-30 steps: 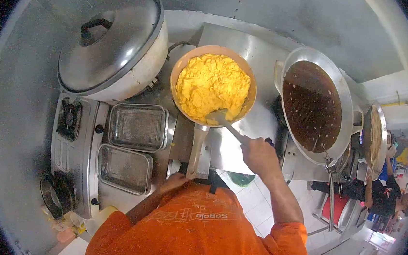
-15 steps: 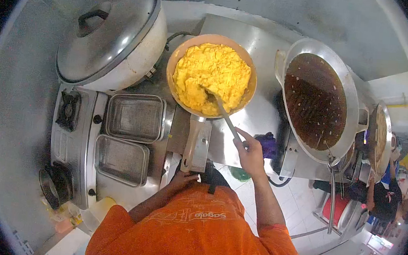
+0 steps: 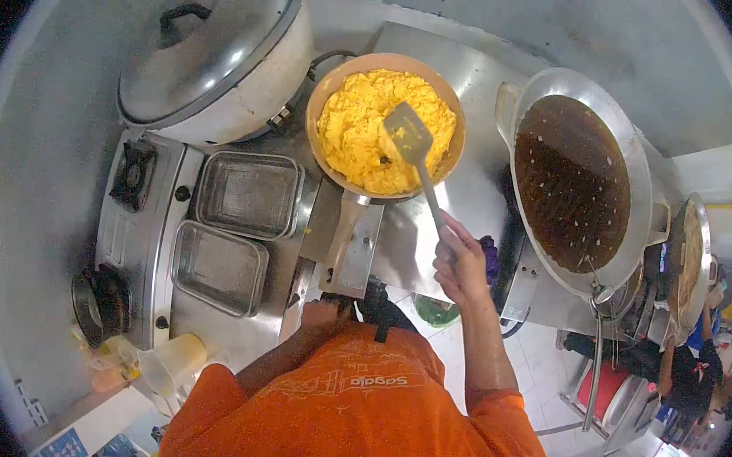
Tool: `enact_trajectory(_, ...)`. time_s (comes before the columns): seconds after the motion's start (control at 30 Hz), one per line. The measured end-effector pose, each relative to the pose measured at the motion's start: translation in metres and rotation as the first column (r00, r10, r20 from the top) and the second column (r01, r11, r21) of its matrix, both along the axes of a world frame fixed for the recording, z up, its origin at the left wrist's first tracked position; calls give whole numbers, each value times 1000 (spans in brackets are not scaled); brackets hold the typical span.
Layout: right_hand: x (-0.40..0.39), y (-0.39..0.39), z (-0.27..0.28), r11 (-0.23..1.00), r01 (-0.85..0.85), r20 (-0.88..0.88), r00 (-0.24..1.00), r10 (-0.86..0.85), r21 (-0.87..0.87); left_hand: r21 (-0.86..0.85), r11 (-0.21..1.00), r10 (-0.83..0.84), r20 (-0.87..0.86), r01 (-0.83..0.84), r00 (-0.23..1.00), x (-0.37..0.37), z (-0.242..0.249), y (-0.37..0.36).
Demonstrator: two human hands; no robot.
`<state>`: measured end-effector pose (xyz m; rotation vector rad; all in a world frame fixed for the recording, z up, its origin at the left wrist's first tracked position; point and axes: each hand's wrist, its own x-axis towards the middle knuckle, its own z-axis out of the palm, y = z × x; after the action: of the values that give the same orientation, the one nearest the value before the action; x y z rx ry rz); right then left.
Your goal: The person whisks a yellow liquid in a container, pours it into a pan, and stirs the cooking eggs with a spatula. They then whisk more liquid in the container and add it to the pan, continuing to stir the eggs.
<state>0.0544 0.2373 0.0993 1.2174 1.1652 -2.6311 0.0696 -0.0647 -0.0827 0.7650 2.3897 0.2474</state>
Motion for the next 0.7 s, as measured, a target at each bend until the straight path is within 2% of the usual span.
enact_trajectory(0.1, 1, 12, 21, 998, -3, -8, 1000, 4, 61, 1, 1000, 22, 21, -22, 1000, 7, -27, -1)
enact_trajectory(0.2, 9, 25, 28, 938, -78, -33, 995, 95, 338, -37, 986, -161, 15, 161, 987, 1, -19, -8)
enact_trajectory(0.27, 8, 31, 31, 774, -111, 22, 992, 125, 624, -15, 992, -128, 11, 128, 992, -6, -5, -5)
enact_trajectory(0.33, 6, 34, 33, 527, -178, 134, 984, 122, 831, 8, 994, -113, 3, 113, 994, -9, 4, -2)
enact_trajectory(0.43, 1, 33, 25, 264, -174, 143, 981, 133, 949, 80, 989, -125, -10, 126, 992, -16, 12, -2)
enact_trajectory(0.5, -2, 27, 24, 159, -225, 200, 967, 158, 961, 178, 972, -155, -5, 153, 988, -25, 15, -9)
enact_trajectory(0.53, -5, 21, 24, 106, -252, 233, 958, 168, 962, 240, 963, -129, 26, 119, 991, -29, 14, -13)
enact_trajectory(0.6, -11, 6, 24, 101, -256, 234, 953, 190, 961, 356, 933, -84, 95, 45, 992, -40, 5, -20)
enact_trajectory(0.63, -12, -2, 22, 84, -252, 230, 950, 212, 964, 409, 902, 19, 278, -137, 960, -45, 1, -24)
enact_trajectory(0.67, -13, -9, 20, 67, -248, 227, 946, 233, 966, 424, 847, 104, 459, -320, 882, -50, -4, -28)
enact_trajectory(0.7, -14, -16, 26, 94, -330, 295, 917, 267, 939, 398, 773, 165, 626, -494, 762, -53, -6, -30)
